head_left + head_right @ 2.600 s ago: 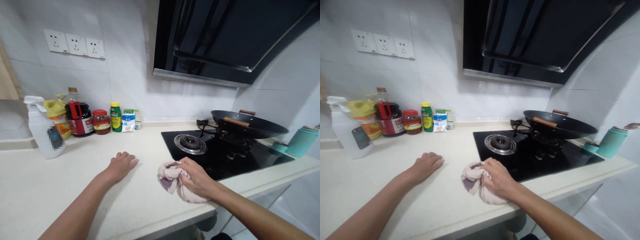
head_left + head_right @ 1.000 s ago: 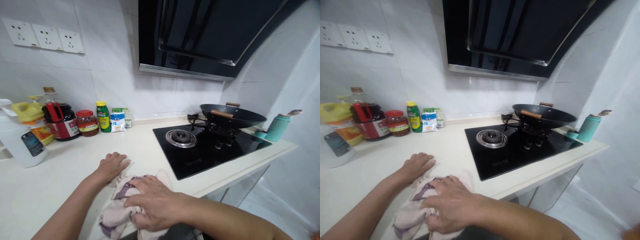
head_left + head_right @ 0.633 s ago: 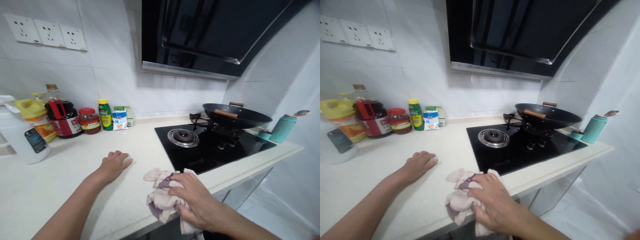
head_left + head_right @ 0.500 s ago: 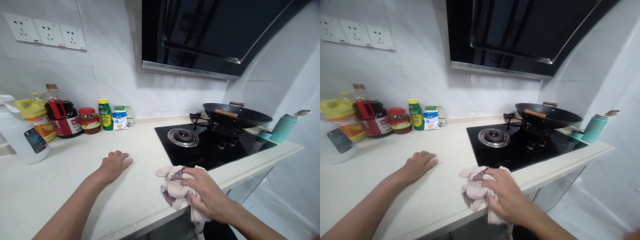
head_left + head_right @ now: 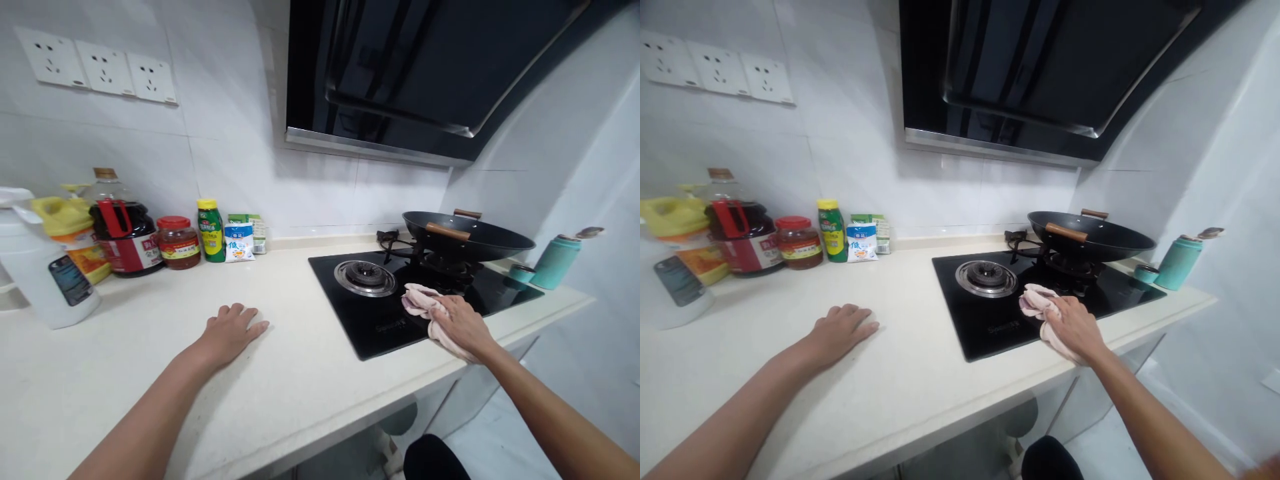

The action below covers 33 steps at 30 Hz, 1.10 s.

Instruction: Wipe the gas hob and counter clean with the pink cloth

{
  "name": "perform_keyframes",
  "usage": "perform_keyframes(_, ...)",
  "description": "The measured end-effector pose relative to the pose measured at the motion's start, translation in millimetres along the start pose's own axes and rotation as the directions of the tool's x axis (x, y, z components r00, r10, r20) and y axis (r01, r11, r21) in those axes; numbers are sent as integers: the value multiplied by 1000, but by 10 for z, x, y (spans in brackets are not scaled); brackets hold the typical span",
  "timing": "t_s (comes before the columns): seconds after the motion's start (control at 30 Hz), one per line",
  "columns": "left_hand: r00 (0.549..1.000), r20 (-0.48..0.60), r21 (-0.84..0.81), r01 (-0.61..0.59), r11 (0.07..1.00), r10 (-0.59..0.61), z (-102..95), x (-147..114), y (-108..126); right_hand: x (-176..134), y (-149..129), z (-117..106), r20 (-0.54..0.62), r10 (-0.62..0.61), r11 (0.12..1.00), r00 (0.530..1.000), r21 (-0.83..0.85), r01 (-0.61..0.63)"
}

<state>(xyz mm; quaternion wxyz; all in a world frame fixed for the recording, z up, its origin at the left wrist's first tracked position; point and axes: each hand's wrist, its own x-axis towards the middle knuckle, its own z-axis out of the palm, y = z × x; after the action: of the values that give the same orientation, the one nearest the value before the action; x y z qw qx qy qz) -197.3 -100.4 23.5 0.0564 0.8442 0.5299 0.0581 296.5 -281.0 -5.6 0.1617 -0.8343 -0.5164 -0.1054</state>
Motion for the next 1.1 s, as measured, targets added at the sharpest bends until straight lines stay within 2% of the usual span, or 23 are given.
perform_keyframes(0.07, 1000, 8, 14, 0, 1000, 0, -8, -5, 23, -6, -29, 12, 0, 32, 999, 999, -34, -32)
perform_keyframes(0.17, 1000, 15, 32, 1, 1000, -2, -11, -5, 41, -71, -222, 12, 7, 26, 998, 1000, -49, -25)
perform_keyframes(0.23, 1000, 13, 28, -1, 1000, 1, -1, -1, 30, -129, -436, 3, 13, -31, 999, 999, -24, 31)
perform_keyframes(0.33, 1000, 13, 13, 0, 1000, 0, 22, 8, -8, -226, -842, -21, 9, -195, 979, 981, 68, 194)
perform_keyframes(0.5, 1000, 2, -5, 7, 1000, -7, 32, 18, -56, -429, -1516, -98, 41, -455, 871, 889, 228, 435)
perform_keyframes(0.63, 1000, -12, -5, 11, 1000, -11, 18, 32, -82, -583, -1781, -173, 44, -592, 772, 805, 318, 550)
perform_keyframes(0.7, 1000, -23, -2, 12, 1000, -12, 10, 43, -99, -634, -1796, -196, 33, -626, 736, 779, 354, 577)
perform_keyframes(0.93, 1000, -4, -6, 19, 1000, -19, -34, 53, -104, -727, -1534, -232, 29, -653, 695, 756, 420, 584)
perform_keyframes(1.0, 1000, 3, -3, 17, 1000, -17, -51, 48, -86, -710, -1394, -239, 43, -631, 718, 775, 412, 562)
perform_keyframes(1.1, 1000, 7, 3, 14, 1000, -14, -57, 46, -69, -605, -1097, -208, 44, -523, 808, 851, 344, 479)
